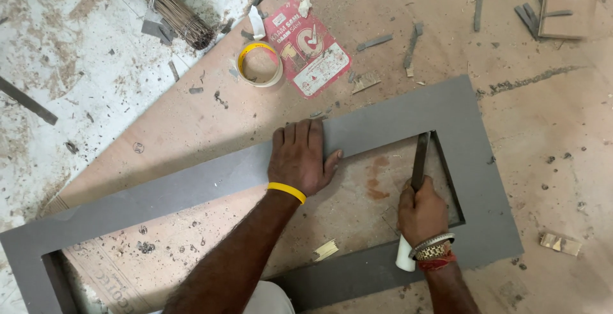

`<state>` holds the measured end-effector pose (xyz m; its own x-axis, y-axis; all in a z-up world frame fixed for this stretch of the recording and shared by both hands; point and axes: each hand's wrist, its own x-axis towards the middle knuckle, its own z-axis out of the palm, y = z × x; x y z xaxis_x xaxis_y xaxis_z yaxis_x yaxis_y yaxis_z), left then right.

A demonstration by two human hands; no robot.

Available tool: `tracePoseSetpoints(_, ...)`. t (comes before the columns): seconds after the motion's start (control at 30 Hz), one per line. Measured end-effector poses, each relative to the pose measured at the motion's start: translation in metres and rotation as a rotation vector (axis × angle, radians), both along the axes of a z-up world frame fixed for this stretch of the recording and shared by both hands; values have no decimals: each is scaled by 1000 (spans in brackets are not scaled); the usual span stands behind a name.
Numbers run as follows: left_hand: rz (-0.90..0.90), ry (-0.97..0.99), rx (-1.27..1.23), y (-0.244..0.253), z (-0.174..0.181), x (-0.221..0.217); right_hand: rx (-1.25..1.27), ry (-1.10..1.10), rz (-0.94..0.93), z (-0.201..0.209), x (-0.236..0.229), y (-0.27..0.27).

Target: Clean and scrape the edges of a gray furniture frame using a putty knife or scraper tool.

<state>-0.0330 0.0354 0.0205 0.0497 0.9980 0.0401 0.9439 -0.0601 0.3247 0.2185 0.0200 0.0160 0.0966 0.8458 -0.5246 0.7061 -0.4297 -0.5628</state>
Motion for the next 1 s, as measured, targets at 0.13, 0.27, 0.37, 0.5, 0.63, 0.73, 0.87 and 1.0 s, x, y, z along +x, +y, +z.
tracePoseSetpoints(0.13,4,7,-13,-1,1,0,115,-82,138,-14,4,-11)
tracePoseSetpoints(0.27,9,13,-14,0,0,1,39,-30,-20,10,-5,-11)
tracePoseSetpoints(0.37,15,34,-22,-2,-1,1,-28,11,-149,8,-1,-8)
tracePoseSetpoints(0.5,6,42,-33,1,0,1,118,-157,-1,-10,4,-4)
tracePoseSetpoints(0.63,8,40,-34,0,-1,1,129,-183,-23,-10,-4,0)
tracePoseSetpoints(0.73,11,18,-5,-3,-2,1,116,-176,-50,-17,-12,2)
tracePoseSetpoints(0.87,18,8,-5,-1,1,1,53,-67,-111,-10,-17,5)
tracePoseSetpoints(1.0,17,12,-22,-1,1,3,43,172,-153,-18,-8,1)
